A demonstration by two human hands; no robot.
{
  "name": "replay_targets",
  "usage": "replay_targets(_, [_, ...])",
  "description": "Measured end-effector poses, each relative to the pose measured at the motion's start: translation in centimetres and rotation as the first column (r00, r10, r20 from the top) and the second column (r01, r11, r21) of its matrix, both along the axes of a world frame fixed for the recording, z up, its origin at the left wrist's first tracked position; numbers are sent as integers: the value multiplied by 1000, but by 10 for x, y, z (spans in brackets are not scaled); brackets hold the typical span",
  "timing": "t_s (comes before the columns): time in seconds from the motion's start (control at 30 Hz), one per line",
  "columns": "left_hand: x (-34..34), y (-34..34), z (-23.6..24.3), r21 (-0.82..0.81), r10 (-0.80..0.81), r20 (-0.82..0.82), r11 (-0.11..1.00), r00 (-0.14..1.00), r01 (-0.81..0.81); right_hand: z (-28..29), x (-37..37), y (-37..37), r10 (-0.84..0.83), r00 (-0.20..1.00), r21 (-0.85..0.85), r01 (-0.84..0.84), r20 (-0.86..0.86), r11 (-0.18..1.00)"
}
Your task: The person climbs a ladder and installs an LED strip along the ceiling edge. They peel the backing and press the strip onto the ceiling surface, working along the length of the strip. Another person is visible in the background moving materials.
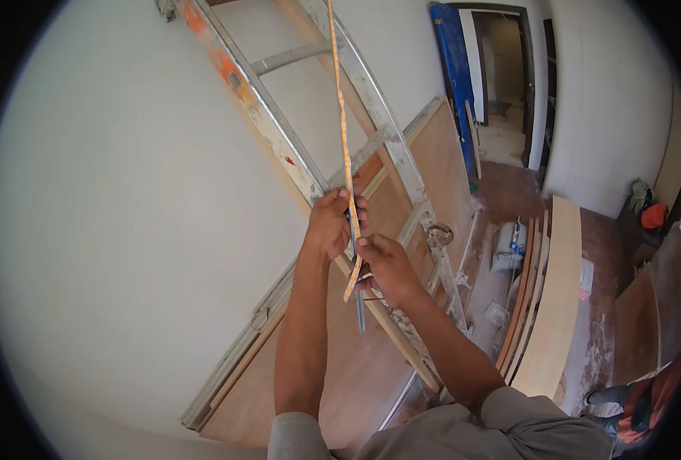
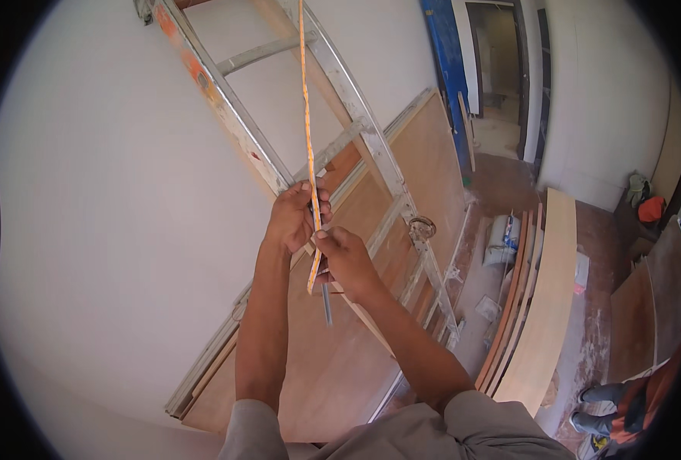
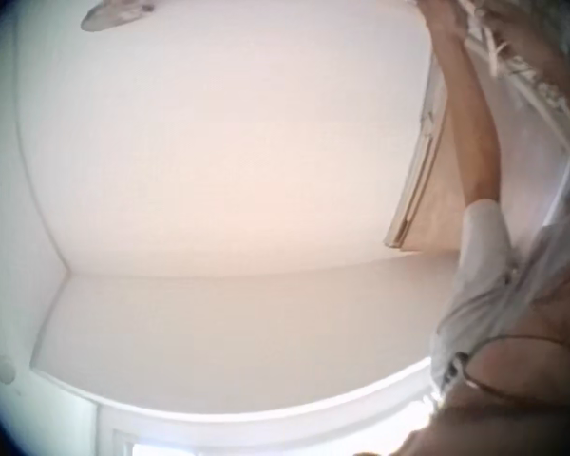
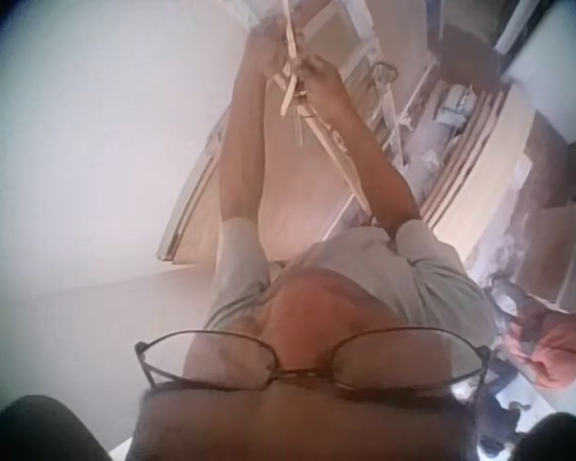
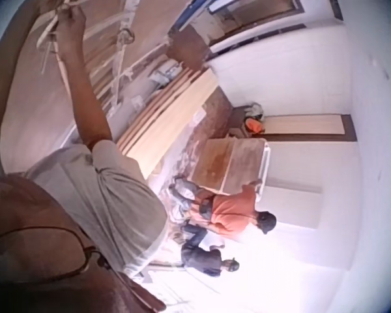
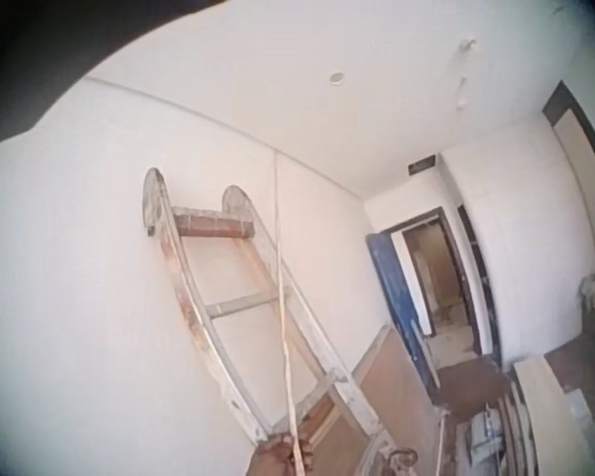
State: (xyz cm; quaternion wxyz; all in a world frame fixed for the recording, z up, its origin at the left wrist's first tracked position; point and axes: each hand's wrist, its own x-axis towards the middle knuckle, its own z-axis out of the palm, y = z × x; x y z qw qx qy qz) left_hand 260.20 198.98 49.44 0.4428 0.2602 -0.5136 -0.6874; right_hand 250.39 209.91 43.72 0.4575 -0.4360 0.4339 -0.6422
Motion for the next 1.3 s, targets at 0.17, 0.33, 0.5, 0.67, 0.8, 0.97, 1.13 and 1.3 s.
replay_targets(0.17, [0,-3,-4,-12,9,-4,1000,1000,-9,-13,0,-14,138,975,48,-148,173,988])
replay_targets(0.33, [0,2,3,-29,-4,-49,1000,999,2,-15,-7,-19,114,991,27,-112,-70,993])
replay_targets(0.5, [-4,8,-4,-43,62,-59,997,996,-65,-31,-5,-19,-203,833,-167,134,-514,977])
replay_targets(0.67, [-6,18,5,-71,277,-37,958,960,-279,-21,7,-11,-159,889,-147,104,-430,984])
replay_targets(0.8, [-5,21,10,-77,297,-53,951,953,-300,-15,7,-12,-138,882,-144,81,-450,986])
replay_targets(0.97, [1,22,10,-117,356,-31,927,934,-357,-17,12,-17,-134,854,-169,55,-502,984])
replay_targets(1.13, [6,25,13,-156,396,0,907,918,-391,-16,12,-16,-69,845,-143,-9,-530,990])
replay_targets(1.3, [18,31,24,-197,449,33,879,893,-435,-32,8,-23,24,868,-125,-99,-496,987])
